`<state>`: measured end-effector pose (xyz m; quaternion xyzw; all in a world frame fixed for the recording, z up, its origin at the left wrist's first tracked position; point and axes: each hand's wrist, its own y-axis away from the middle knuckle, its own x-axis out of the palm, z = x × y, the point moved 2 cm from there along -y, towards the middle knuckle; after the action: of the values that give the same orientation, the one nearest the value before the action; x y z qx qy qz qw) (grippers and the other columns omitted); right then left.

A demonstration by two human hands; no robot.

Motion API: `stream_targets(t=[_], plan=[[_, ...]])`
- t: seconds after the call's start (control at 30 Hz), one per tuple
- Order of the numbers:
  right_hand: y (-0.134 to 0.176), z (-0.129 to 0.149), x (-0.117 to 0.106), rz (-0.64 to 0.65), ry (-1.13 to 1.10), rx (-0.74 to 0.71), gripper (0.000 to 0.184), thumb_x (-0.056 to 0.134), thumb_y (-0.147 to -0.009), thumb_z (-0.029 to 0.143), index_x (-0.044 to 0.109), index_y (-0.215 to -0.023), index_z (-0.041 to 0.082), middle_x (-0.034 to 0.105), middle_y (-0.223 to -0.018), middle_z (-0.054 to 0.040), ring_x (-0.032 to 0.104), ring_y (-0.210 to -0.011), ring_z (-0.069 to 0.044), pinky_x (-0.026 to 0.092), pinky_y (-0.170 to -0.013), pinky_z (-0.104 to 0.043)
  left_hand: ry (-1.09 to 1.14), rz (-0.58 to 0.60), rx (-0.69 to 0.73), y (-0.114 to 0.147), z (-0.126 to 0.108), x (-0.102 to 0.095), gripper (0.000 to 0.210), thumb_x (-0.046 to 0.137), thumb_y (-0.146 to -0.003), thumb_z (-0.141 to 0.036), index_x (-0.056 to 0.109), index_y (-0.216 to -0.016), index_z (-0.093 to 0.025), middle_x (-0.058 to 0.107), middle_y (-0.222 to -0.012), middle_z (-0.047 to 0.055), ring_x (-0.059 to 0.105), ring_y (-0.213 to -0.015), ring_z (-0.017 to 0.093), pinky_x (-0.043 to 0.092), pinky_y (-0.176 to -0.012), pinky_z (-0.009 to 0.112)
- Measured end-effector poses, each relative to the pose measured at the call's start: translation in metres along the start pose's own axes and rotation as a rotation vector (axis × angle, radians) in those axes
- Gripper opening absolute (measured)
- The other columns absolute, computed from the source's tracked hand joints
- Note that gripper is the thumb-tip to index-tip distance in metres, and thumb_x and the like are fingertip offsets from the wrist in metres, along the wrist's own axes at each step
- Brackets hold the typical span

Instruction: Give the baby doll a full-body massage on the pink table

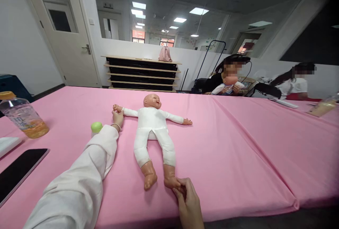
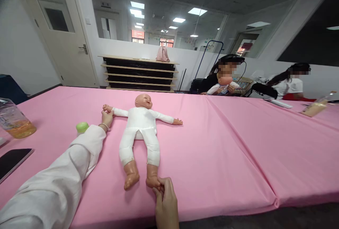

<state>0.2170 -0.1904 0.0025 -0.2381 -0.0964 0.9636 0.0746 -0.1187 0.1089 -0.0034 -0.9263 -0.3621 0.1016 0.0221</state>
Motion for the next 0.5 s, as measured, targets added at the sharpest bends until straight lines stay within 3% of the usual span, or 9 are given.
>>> stream_targets(t=[0.17,0.3,0.37,0.5], plan=[[-0.011,0.004,-0.008,-0.096,-0.022,-0.02,0.016,0.048,-0.082,0.033,0.054,-0.08,0.019,0.061,-0.074,-0.004,0.06,-0.069,-0.017,0.05,-0.062,-0.027,-0.028,-0.02,-0.044,0.001,-0.005,-0.001,0.053,0.055,-0.079,-0.025,0.032,-0.124,-0.012,0.058,-0.11,0.014,0.061,-0.096,0.019,0.048,-0.083,0.031],[-0.045,0.025,-0.03,-0.226,-0.013,-0.109,0.013,0.052,-0.08,0.031,0.056,-0.083,0.019,0.064,-0.081,-0.0055,0.061,-0.077,-0.019,0.05,-0.068,-0.029,-0.06,-0.022,-0.018,0.005,-0.031,0.003,0.054,0.055,-0.078,-0.028,0.034,-0.127,-0.014,0.058,-0.114,0.013,0.059,-0.099,0.022,0.047,-0.086,0.034],[-0.071,0.045,-0.04,-0.266,-0.006,-0.207,0.01,0.054,-0.079,0.028,0.057,-0.082,0.019,0.064,-0.084,-0.0054,0.061,-0.079,-0.018,0.05,-0.07,-0.03,-0.095,0.02,0.098,0.009,-0.056,0.009,0.055,0.055,-0.079,-0.029,0.035,-0.129,-0.019,0.057,-0.117,0.01,0.059,-0.099,0.02,0.046,-0.085,0.032],[-0.124,0.089,-0.037,-0.238,0.022,-0.466,0.014,0.049,-0.08,0.016,0.061,-0.087,0.019,0.065,-0.086,-0.0039,0.061,-0.082,-0.017,0.05,-0.075,-0.03,-0.349,0.243,0.605,0.025,-0.109,0.032,0.052,0.049,-0.083,-0.027,0.034,-0.132,-0.024,0.058,-0.117,0.007,0.059,-0.093,0.018,0.046,-0.079,0.028]])
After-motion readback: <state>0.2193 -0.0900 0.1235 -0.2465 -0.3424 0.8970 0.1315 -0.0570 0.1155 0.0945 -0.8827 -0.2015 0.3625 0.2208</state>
